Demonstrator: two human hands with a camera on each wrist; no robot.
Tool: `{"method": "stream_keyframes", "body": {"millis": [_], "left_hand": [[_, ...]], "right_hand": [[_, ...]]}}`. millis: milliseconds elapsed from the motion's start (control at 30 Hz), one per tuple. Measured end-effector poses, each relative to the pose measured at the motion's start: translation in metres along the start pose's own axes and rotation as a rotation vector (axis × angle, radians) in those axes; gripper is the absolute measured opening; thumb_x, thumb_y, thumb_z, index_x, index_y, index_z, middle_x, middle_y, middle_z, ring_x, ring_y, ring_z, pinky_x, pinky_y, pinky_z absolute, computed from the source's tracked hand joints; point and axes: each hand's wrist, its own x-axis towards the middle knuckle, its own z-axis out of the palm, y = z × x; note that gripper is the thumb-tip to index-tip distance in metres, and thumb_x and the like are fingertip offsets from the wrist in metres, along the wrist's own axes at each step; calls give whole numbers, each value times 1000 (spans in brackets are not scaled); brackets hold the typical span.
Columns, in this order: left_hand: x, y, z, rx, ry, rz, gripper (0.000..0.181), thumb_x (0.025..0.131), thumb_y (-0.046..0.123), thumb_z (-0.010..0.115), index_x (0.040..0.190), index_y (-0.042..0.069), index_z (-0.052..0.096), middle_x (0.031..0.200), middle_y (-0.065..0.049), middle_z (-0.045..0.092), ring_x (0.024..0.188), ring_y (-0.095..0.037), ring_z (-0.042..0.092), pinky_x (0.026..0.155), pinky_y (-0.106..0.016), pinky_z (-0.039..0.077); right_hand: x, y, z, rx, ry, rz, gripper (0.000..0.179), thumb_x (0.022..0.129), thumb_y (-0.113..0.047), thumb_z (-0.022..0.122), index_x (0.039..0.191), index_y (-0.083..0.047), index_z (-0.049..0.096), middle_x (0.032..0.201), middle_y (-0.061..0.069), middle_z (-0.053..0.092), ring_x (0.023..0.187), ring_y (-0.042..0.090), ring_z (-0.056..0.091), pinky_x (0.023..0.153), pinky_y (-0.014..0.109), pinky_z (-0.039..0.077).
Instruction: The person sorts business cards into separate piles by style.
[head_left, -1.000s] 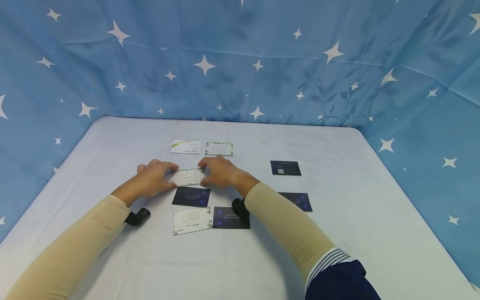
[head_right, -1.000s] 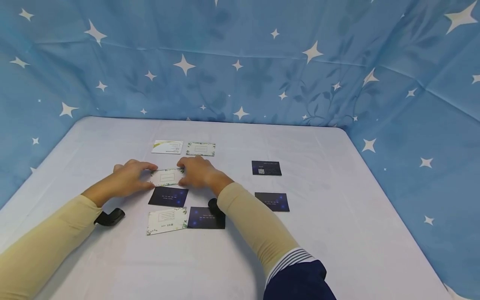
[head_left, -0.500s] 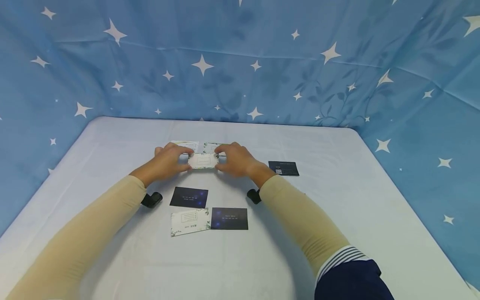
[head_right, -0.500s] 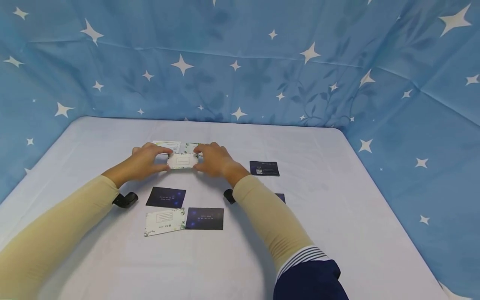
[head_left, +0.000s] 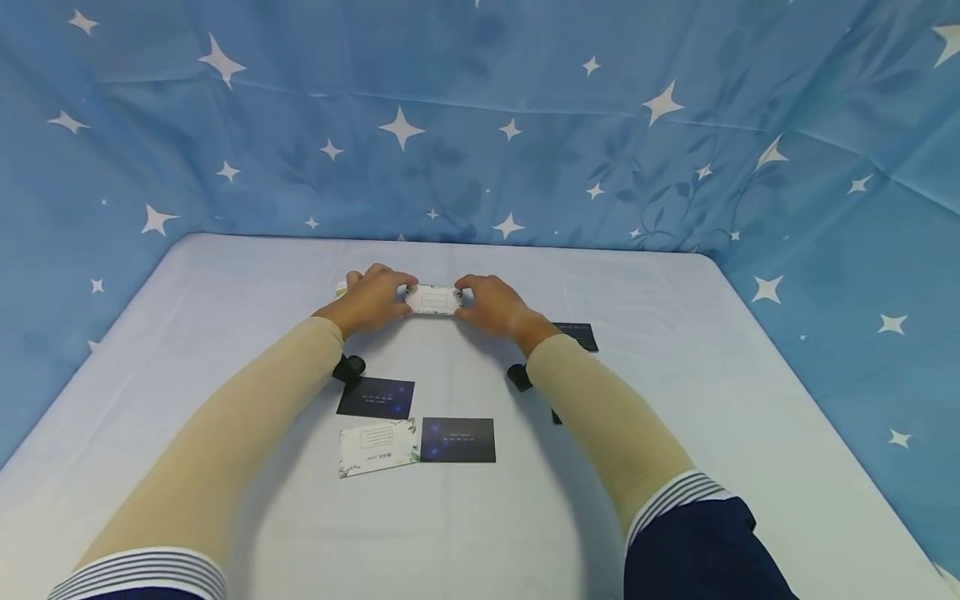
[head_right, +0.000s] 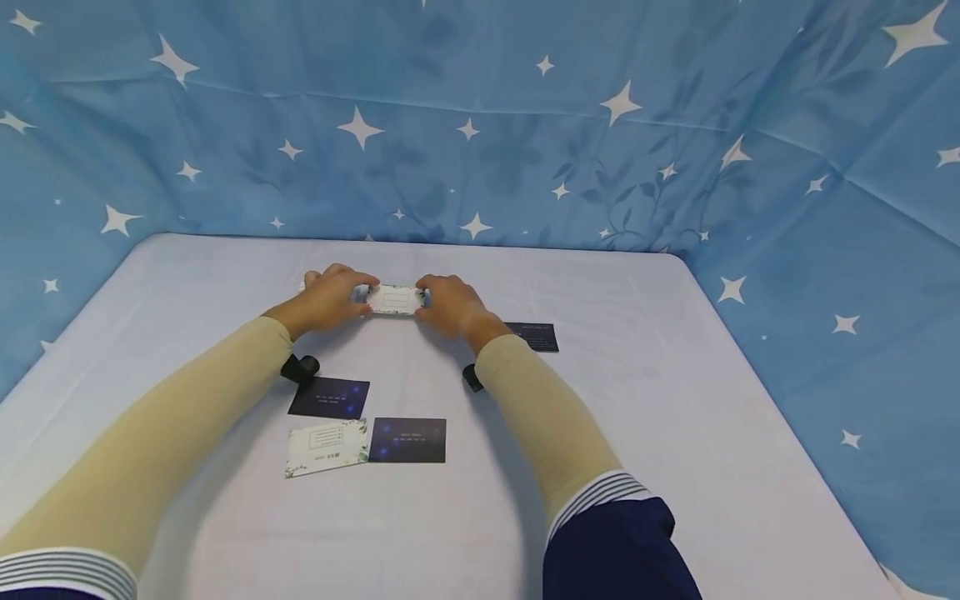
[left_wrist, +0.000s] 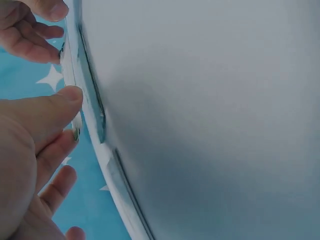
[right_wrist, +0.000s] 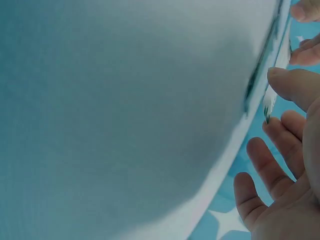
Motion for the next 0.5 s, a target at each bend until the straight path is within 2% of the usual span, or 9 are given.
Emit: {"method": "stream_keyframes", "body": {"millis": [200, 500], "left_hand": [[9, 1, 2, 4, -21, -36, 54, 96, 24, 70, 146, 13, 53, 143, -13, 53, 138, -34, 31, 97, -57, 20], [14, 0, 3, -6, -58, -71, 56, 96, 24, 69, 148, 12, 50, 144, -11, 52, 138, -33, 29, 97, -57, 19]], "right_hand": [[9, 1, 7, 2, -7, 32, 53, 99, -27, 64, 147, -10, 49, 148, 9, 50, 137, 26, 44, 113, 40, 30], [12, 0, 10, 7, -15, 48, 52, 100, -26, 63, 148, -11, 47, 148, 10, 51, 137, 28, 44, 113, 40, 30]]}}
